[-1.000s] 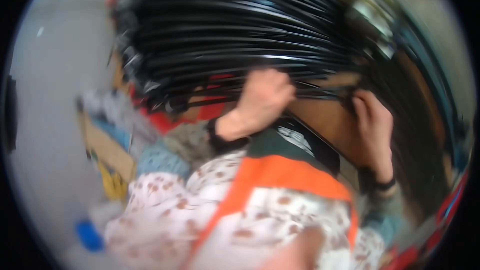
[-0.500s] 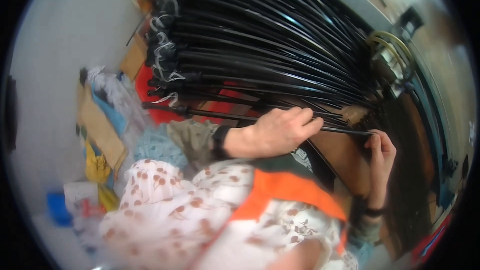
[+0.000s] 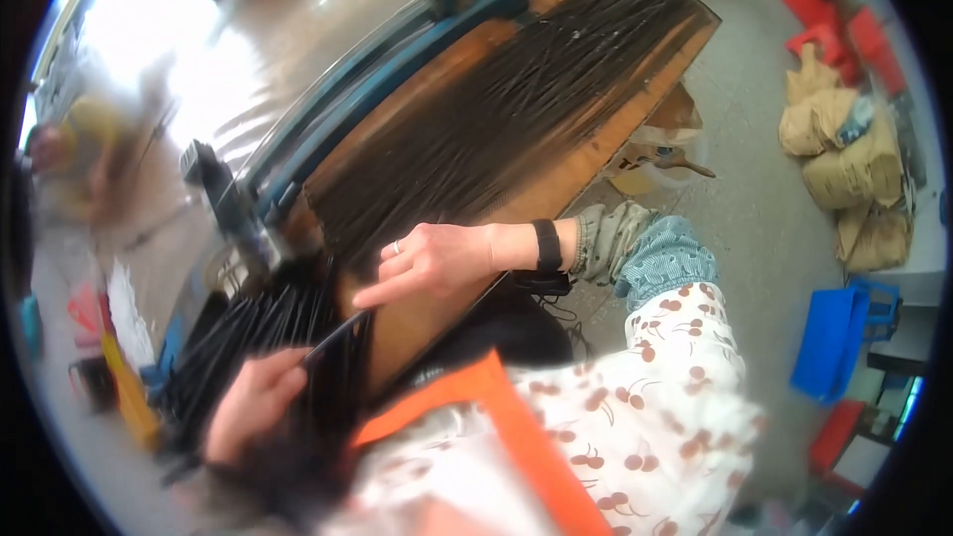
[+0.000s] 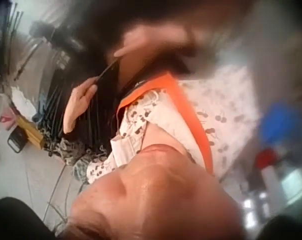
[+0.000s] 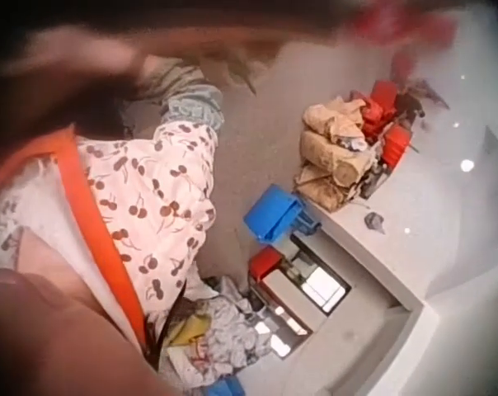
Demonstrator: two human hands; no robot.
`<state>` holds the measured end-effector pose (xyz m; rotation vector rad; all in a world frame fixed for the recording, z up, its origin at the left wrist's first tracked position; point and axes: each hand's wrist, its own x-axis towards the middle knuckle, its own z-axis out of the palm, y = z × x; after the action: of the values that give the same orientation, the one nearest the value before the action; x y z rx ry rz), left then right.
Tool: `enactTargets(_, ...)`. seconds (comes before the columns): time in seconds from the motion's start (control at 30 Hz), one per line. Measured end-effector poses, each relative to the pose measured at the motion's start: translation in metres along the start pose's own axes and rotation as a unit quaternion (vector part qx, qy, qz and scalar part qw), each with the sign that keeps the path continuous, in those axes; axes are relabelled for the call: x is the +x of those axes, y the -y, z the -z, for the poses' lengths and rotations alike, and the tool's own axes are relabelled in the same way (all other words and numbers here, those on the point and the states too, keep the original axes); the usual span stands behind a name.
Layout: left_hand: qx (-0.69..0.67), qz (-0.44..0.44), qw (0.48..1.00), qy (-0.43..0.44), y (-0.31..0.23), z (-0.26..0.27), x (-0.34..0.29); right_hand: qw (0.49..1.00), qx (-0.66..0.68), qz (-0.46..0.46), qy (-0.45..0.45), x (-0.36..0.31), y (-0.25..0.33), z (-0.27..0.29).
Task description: Organizing long black rods into a bundle using a mechanical alignment jig on a production workbench.
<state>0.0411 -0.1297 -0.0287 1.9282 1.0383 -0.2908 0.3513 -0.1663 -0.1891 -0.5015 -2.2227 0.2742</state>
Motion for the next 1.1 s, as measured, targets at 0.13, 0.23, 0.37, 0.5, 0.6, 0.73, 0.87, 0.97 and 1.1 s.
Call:
enactTargets(0.13,-0.141,0.064,0.977,0.147,-0.008,0.032,0.022,0.993,0.103,-0.035,-0.051,0.004,0.005,0.014)
enactTargets(0.23,-0.217,0.119,0.949,0.195,-0.021,0.045,0.028,0.966,0.217,-0.111,-0.082,0.007,0.008,0.017)
enactTargets(0.37,-0.013,0.047,0.998,0.028,-0.042,0.032,0.040,0.910,0.249,-0.287,-0.167,0.006,0.007,0.021)
enactTargets(0.5,0.090,-0.050,0.993,-0.060,-0.034,0.028,0.039,0.984,-0.101,-0.133,-0.064,0.009,-0.007,0.042)
enactTargets(0.6,0.153,-0.084,0.981,-0.090,-0.024,0.030,0.042,0.978,-0.196,-0.068,0.016,0.017,-0.014,0.035)
enactTargets(0.73,0.178,-0.114,0.969,-0.130,-0.030,0.037,0.054,0.985,-0.141,-0.092,-0.026,0.022,-0.029,0.032)
enactTargets(0.87,0.173,-0.095,0.980,-0.038,-0.037,0.066,0.058,0.993,-0.071,-0.094,0.013,0.027,-0.023,0.034)
enactTargets(0.97,0.242,-0.122,0.960,-0.071,-0.036,0.057,0.064,0.964,-0.211,-0.098,0.128,0.043,-0.011,0.033)
enactTargets(1.1,0.289,-0.206,0.913,-0.198,-0.050,0.044,0.069,0.978,-0.043,-0.166,-0.116,0.043,-0.032,0.040)
